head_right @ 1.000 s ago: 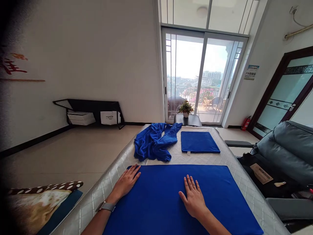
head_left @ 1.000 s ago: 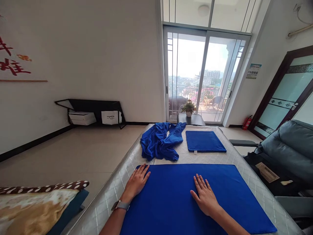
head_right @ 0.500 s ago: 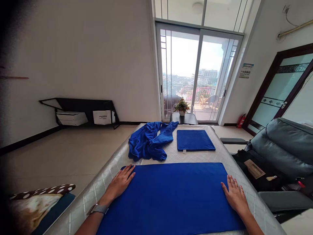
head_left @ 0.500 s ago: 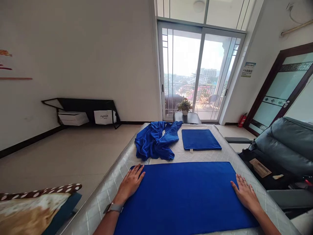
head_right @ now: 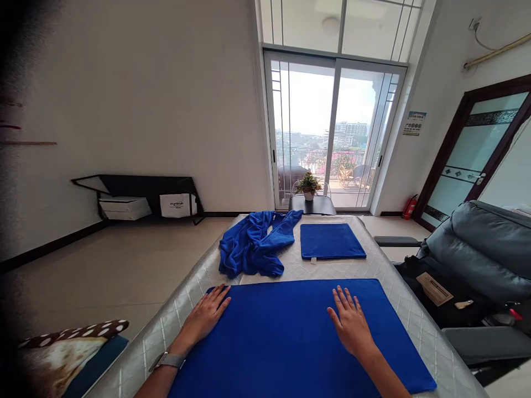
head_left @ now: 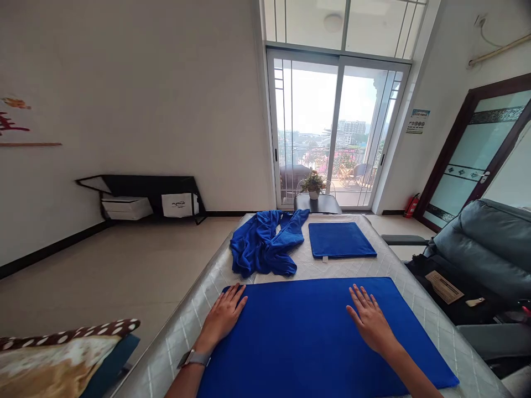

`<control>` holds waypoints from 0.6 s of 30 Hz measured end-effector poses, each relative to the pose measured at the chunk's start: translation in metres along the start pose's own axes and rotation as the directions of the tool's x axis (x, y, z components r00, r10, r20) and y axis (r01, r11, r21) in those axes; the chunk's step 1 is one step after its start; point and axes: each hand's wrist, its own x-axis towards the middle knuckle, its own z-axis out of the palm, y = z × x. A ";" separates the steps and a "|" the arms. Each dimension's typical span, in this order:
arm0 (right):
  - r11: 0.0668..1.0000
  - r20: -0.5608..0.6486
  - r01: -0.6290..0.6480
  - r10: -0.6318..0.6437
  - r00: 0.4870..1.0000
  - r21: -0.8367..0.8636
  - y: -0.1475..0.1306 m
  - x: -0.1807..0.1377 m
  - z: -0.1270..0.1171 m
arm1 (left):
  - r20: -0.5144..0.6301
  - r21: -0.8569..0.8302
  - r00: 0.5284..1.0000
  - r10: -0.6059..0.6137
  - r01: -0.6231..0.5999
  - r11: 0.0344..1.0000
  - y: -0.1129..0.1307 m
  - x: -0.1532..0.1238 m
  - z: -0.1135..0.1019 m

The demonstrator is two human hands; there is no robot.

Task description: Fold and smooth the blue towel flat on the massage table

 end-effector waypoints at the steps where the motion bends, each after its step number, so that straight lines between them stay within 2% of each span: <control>1: 0.998 0.029 0.049 -0.050 0.998 0.030 -0.023 0.005 -0.004 | -0.002 -0.002 1.000 0.000 0.000 1.000 0.000 0.000 0.000; 5: 0.973 0.097 0.188 -0.201 0.975 0.131 -0.098 0.032 -0.011 | 0.006 -0.003 1.000 0.010 -0.010 1.000 0.002 0.001 -0.003; 9: 0.957 0.141 0.231 -0.256 0.956 0.176 -0.138 0.055 0.009 | 0.031 0.000 0.999 0.012 -0.012 1.000 0.003 0.001 -0.007; 13: 0.966 0.174 0.203 -0.230 0.958 0.159 -0.141 0.063 0.036 | 0.006 -0.011 1.000 0.014 -0.014 1.000 0.004 0.000 -0.009; 18: 0.981 0.179 0.155 -0.173 0.968 0.112 -0.110 0.066 0.041 | 0.010 -0.022 1.000 -0.004 0.004 1.000 0.007 0.000 -0.013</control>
